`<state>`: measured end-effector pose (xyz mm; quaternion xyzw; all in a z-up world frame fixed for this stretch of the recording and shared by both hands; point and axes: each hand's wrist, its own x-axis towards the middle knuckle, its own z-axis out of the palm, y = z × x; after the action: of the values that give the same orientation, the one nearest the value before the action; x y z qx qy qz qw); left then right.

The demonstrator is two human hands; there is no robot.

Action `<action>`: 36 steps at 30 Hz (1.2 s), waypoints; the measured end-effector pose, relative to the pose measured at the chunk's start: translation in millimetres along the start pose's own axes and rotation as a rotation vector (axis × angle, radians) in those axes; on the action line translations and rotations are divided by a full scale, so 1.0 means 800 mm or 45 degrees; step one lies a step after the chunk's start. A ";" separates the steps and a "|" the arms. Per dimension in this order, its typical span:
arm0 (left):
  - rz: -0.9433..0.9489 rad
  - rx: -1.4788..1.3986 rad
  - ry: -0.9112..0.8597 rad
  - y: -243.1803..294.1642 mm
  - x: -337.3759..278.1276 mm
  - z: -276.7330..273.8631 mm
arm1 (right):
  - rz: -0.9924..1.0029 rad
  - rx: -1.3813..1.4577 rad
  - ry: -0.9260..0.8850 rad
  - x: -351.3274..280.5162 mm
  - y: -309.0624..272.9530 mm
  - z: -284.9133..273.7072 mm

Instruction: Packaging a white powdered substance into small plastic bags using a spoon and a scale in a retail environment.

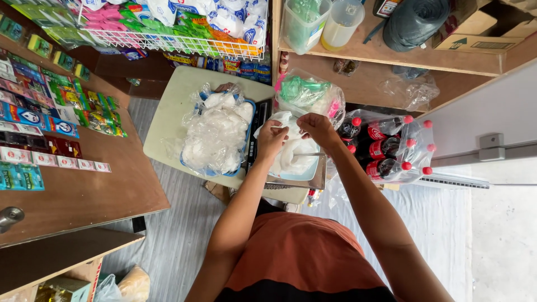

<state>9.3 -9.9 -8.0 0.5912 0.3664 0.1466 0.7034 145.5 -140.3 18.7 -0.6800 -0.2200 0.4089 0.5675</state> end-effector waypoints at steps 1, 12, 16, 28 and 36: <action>-0.003 0.001 -0.002 -0.008 0.002 -0.003 | 0.002 0.001 0.002 -0.002 -0.002 0.000; 0.225 0.437 0.119 0.010 -0.053 -0.026 | -0.106 -0.349 0.591 -0.073 0.049 -0.017; 0.117 0.532 0.054 0.021 -0.093 -0.021 | 0.009 -0.330 0.682 -0.084 0.117 -0.020; 0.186 0.527 -0.058 0.010 -0.115 -0.019 | 0.104 -0.071 0.394 -0.115 0.089 0.039; 0.356 0.420 -0.022 0.003 -0.124 -0.025 | -0.518 -0.727 0.509 -0.133 0.053 0.040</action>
<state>-72.1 -57.9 27.7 0.7447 0.2938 0.1758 0.5728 52.0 -213.4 10.1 -0.8191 -0.3400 0.0702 0.4567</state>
